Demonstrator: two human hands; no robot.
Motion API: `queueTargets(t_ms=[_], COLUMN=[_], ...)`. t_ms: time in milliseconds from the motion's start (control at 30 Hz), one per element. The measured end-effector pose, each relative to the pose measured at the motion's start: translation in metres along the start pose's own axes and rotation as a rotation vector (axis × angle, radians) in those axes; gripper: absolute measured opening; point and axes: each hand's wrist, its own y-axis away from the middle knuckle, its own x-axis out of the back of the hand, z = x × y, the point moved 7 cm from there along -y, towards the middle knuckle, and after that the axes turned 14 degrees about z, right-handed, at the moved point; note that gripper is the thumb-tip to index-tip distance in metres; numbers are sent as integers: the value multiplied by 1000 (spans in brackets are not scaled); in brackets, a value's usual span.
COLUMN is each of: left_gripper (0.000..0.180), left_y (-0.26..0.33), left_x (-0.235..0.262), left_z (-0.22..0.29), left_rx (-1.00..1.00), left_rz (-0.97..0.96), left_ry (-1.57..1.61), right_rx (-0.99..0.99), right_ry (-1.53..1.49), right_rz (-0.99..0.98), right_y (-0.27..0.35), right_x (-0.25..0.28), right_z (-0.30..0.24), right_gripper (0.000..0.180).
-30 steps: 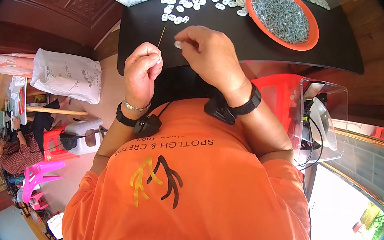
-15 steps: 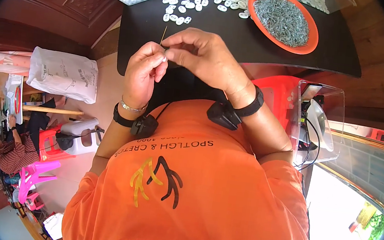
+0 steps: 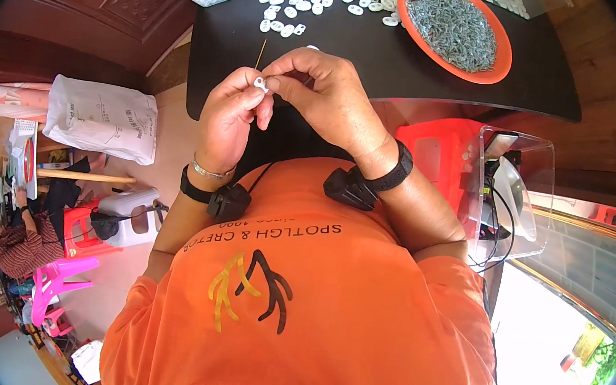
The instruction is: Assembling small white plastic components by threading them onto a thin rod or wire.
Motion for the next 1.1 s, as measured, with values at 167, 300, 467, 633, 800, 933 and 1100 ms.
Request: queueTargets(t_ms=[167, 300, 467, 633, 800, 933, 1100], left_gripper=[14, 17, 19, 21, 19, 22, 21], left_y=[2, 4, 5, 6, 8, 7, 8], left_x=[-2, -2, -1, 0, -1, -2, 0], left_z=[2, 2, 4, 5, 8, 7, 9], left_rx=[-31, -65, -86, -65, -108, -175, -174], left_rz=[-2, 10, 18, 20, 32, 8, 9], left_ry=[-57, -179, -202, -216, -245, -261, -318], right_rx=[7, -37, -26, -66, -57, 1, 47], right_ry=[28, 43, 48, -17, 47, 37, 95], right_rz=[-2, -32, -28, -12, -24, 13, 15], right_y=[1, 2, 3, 3, 4, 3, 4], right_x=[4, 4, 4, 7, 6, 5, 6], right_z=[1, 5, 5, 10, 10, 11, 10], right_gripper=[9, 10, 10, 11, 11, 12, 9])
